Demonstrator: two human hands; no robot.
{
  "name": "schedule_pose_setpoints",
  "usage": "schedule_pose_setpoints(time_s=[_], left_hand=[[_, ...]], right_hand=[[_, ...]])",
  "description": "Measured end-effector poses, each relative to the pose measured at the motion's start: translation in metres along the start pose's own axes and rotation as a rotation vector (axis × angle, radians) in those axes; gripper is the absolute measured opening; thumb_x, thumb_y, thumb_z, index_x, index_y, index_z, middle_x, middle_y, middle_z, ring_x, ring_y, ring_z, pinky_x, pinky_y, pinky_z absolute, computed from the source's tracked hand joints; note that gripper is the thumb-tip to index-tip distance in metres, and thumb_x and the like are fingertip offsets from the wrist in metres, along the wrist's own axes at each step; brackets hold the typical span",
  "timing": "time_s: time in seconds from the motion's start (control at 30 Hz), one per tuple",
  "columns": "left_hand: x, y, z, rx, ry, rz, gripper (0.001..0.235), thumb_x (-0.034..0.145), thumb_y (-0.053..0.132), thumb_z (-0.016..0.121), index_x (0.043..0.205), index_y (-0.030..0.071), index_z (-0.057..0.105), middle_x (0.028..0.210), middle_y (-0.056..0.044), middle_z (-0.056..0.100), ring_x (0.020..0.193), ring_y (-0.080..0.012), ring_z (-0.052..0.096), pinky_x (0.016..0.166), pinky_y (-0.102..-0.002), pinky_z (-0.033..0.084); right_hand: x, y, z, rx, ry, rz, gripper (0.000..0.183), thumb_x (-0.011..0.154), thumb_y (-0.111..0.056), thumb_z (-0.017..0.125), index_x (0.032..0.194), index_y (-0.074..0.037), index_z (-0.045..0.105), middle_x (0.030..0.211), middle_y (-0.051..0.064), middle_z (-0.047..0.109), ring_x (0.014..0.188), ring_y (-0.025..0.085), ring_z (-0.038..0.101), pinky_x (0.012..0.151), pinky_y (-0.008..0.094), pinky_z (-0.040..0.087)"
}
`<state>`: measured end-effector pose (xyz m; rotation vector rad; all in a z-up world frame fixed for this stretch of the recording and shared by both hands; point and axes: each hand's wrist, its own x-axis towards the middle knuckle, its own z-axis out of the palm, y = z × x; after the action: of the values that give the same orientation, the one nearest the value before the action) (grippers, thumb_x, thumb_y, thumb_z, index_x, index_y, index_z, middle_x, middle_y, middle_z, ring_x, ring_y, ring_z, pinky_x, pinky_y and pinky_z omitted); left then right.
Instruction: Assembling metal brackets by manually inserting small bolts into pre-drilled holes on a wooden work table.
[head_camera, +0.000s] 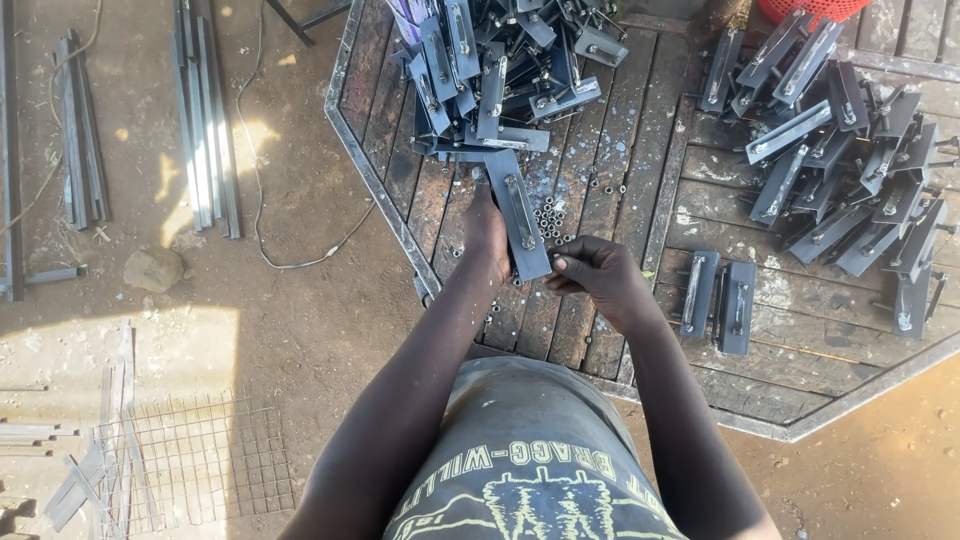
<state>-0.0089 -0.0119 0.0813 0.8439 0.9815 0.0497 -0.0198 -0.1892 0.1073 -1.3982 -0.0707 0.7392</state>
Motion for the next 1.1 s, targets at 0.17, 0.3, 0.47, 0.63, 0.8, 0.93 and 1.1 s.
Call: schedule_pose_setpoints(time_s=[0.17, 0.3, 0.47, 0.63, 0.8, 0.93, 1.1], left_hand=[[0.013, -0.008, 0.001, 0.004, -0.024, -0.004, 0.032, 0.097, 0.043, 0.05, 0.101, 0.016, 0.067, 0.1, -0.011, 0.071, 0.095, -0.0287, 0.07, 0.084, -0.044, 0.055], [0.01, -0.002, 0.001, -0.051, -0.045, 0.015, 0.03, 0.098, 0.043, 0.05, 0.1, 0.017, 0.066, 0.1, -0.008, 0.07, 0.096, -0.0265, 0.069, 0.084, -0.041, 0.054], [0.018, 0.003, -0.002, 0.003, -0.035, 0.009, 0.033, 0.098, 0.042, 0.048, 0.103, 0.015, 0.066, 0.102, -0.01, 0.069, 0.098, -0.0273, 0.068, 0.087, -0.043, 0.053], [-0.001, -0.007, 0.006, 0.029, -0.06, -0.064, 0.044, 0.102, 0.051, 0.041, 0.114, 0.016, 0.065, 0.105, -0.006, 0.065, 0.103, -0.0253, 0.066, 0.09, -0.041, 0.052], [0.011, 0.001, 0.001, 0.019, -0.065, -0.037, 0.043, 0.101, 0.052, 0.041, 0.113, 0.017, 0.063, 0.109, -0.01, 0.065, 0.108, -0.0293, 0.065, 0.093, -0.044, 0.05], [0.004, 0.0, 0.002, 0.004, -0.093, -0.068, 0.042, 0.101, 0.052, 0.042, 0.111, 0.018, 0.064, 0.108, -0.009, 0.066, 0.106, -0.0282, 0.066, 0.093, -0.042, 0.051], [0.041, -0.025, -0.006, -0.007, -0.093, -0.059, 0.035, 0.098, 0.047, 0.049, 0.101, 0.018, 0.069, 0.1, -0.009, 0.073, 0.096, -0.0282, 0.071, 0.088, -0.042, 0.055]], right_hand=[[0.026, 0.063, -0.018, -0.035, 0.046, 0.036, 0.04, 0.109, -0.036, 0.053, 0.101, -0.001, 0.07, 0.069, 0.011, 0.062, 0.051, 0.016, 0.06, 0.043, 0.026, 0.05], [0.008, 0.016, 0.004, 0.109, 0.016, -0.038, 0.027, 0.111, -0.031, 0.045, 0.118, -0.008, 0.058, 0.068, 0.004, 0.044, 0.054, 0.01, 0.042, 0.046, 0.021, 0.032], [0.007, 0.009, 0.0, 0.029, 0.005, -0.21, 0.016, 0.102, -0.006, 0.06, 0.116, -0.004, 0.066, 0.074, 0.004, 0.05, 0.06, 0.008, 0.047, 0.048, 0.018, 0.036], [0.014, 0.002, 0.003, -0.105, 0.16, -0.1, 0.045, 0.113, -0.03, 0.048, 0.085, -0.001, 0.068, 0.058, 0.006, 0.048, 0.053, 0.011, 0.042, 0.047, 0.022, 0.034], [-0.004, -0.026, 0.005, -0.112, 0.001, -0.236, 0.009, 0.096, -0.004, 0.069, 0.102, 0.001, 0.073, 0.068, 0.006, 0.056, 0.062, 0.01, 0.05, 0.055, 0.023, 0.037], [-0.013, -0.017, 0.014, -0.112, 0.073, -0.178, 0.01, 0.097, -0.002, 0.067, 0.103, 0.003, 0.073, 0.071, 0.01, 0.063, 0.064, 0.01, 0.05, 0.057, 0.022, 0.041], [0.017, 0.026, -0.004, -0.328, 0.163, 0.08, 0.064, 0.113, -0.048, 0.04, 0.082, -0.001, 0.072, 0.055, 0.011, 0.061, 0.053, 0.02, 0.057, 0.055, 0.032, 0.046]])
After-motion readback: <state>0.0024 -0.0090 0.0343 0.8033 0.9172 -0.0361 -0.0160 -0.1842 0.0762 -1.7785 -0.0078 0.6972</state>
